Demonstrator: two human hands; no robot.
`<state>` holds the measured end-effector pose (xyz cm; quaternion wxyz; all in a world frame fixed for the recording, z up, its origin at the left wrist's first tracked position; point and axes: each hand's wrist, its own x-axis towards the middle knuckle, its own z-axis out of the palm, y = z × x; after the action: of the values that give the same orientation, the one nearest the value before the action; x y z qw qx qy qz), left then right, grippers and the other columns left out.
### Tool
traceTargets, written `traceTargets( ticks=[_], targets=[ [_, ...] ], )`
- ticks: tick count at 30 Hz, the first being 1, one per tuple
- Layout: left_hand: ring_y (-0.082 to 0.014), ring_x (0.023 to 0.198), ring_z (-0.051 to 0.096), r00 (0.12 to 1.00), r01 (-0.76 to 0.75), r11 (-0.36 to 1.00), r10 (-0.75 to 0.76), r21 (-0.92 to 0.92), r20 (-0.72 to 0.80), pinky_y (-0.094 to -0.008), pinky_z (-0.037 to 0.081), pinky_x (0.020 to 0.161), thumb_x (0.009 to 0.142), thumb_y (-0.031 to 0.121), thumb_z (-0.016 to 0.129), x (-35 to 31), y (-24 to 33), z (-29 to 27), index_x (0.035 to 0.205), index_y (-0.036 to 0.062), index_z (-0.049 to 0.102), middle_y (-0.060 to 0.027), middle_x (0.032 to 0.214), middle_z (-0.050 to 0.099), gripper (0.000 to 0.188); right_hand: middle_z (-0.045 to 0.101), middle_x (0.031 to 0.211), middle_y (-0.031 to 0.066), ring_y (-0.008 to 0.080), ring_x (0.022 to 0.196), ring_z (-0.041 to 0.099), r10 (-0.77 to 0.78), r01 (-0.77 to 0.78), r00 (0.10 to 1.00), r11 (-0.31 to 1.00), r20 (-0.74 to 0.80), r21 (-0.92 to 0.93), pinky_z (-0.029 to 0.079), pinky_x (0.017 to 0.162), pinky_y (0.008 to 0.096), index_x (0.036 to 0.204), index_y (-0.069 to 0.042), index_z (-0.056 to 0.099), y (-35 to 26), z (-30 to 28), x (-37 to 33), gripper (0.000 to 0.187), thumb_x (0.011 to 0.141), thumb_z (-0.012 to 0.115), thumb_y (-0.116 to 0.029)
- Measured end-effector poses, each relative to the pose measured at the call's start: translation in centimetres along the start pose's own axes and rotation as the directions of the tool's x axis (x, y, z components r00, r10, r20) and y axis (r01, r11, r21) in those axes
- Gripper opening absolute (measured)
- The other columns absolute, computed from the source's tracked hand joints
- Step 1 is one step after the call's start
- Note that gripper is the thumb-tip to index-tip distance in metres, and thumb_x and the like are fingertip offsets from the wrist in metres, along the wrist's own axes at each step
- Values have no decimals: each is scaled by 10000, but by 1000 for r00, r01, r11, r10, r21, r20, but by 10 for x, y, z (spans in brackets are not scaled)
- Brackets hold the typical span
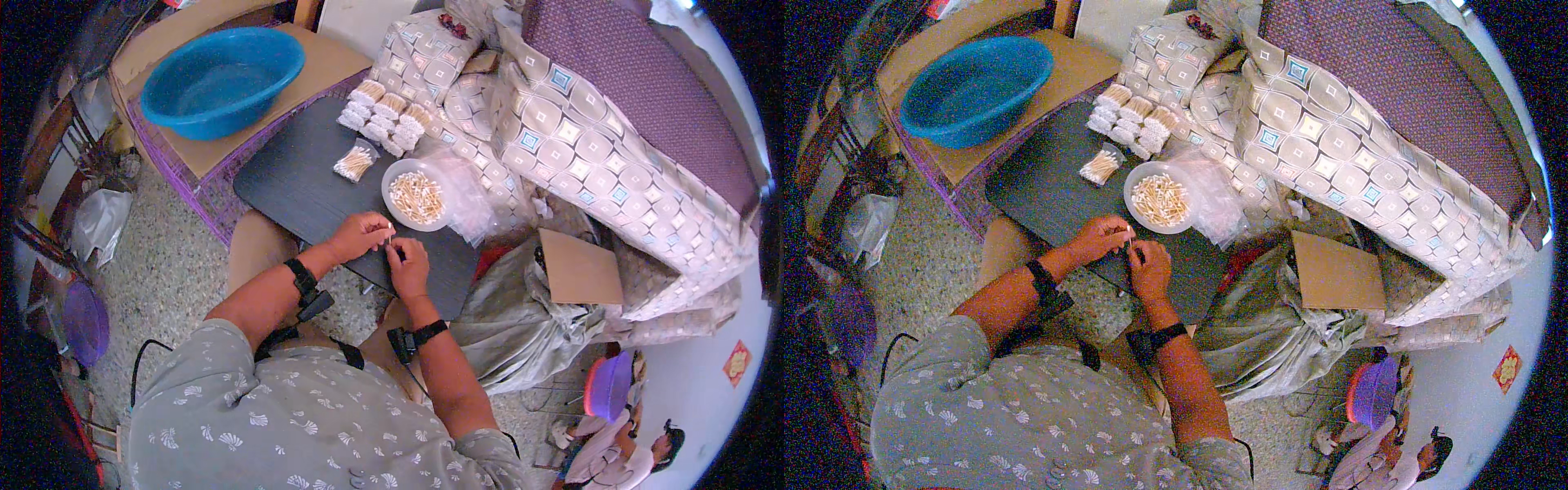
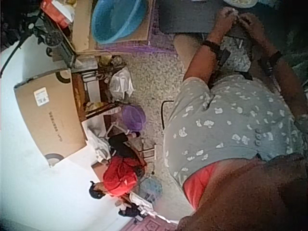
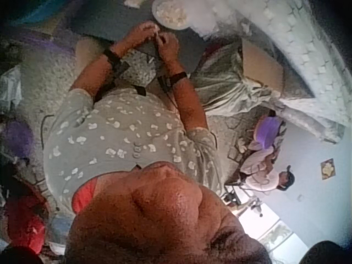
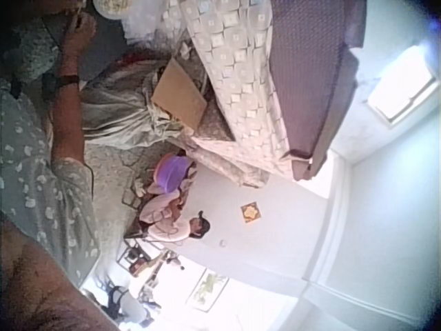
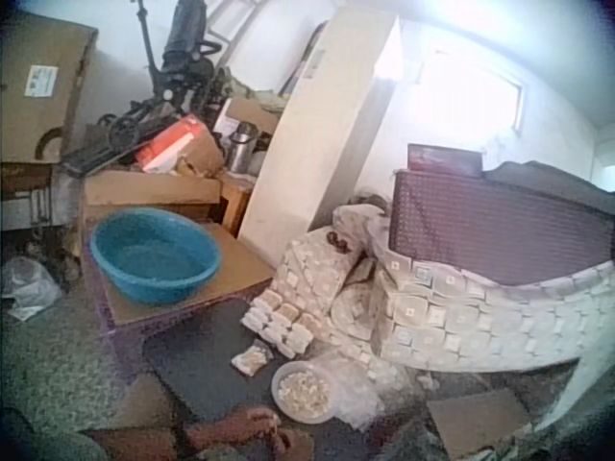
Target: Packaging cotton swabs into small plastic bags.
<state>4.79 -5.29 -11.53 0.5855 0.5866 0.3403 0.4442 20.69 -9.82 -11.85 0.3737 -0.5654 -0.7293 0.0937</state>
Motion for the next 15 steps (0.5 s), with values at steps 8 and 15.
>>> traceTargets(
  ticks=[8,15],
  targets=[
    [-98,597,555,999,-48,990,44,135,30,-257,462,538,867,216,617,2,-5,-1,901,51,645,-18,725,602,172,586,816,86,307,819,548,17,-16,1000,1000,8,-16,414,728,425,813,-98,579,-1,0,0,129,783,653,-198],
    [-93,611,553,998,-13,993,6,115,55,-248,461,545,885,234,593,2,-9,-2,914,51,645,-28,770,597,193,582,812,90,310,808,547,13,-13,1000,1000,-10,2,411,730,425,813,-89,579,-3,0,0,130,788,646,-197]
  ],
)
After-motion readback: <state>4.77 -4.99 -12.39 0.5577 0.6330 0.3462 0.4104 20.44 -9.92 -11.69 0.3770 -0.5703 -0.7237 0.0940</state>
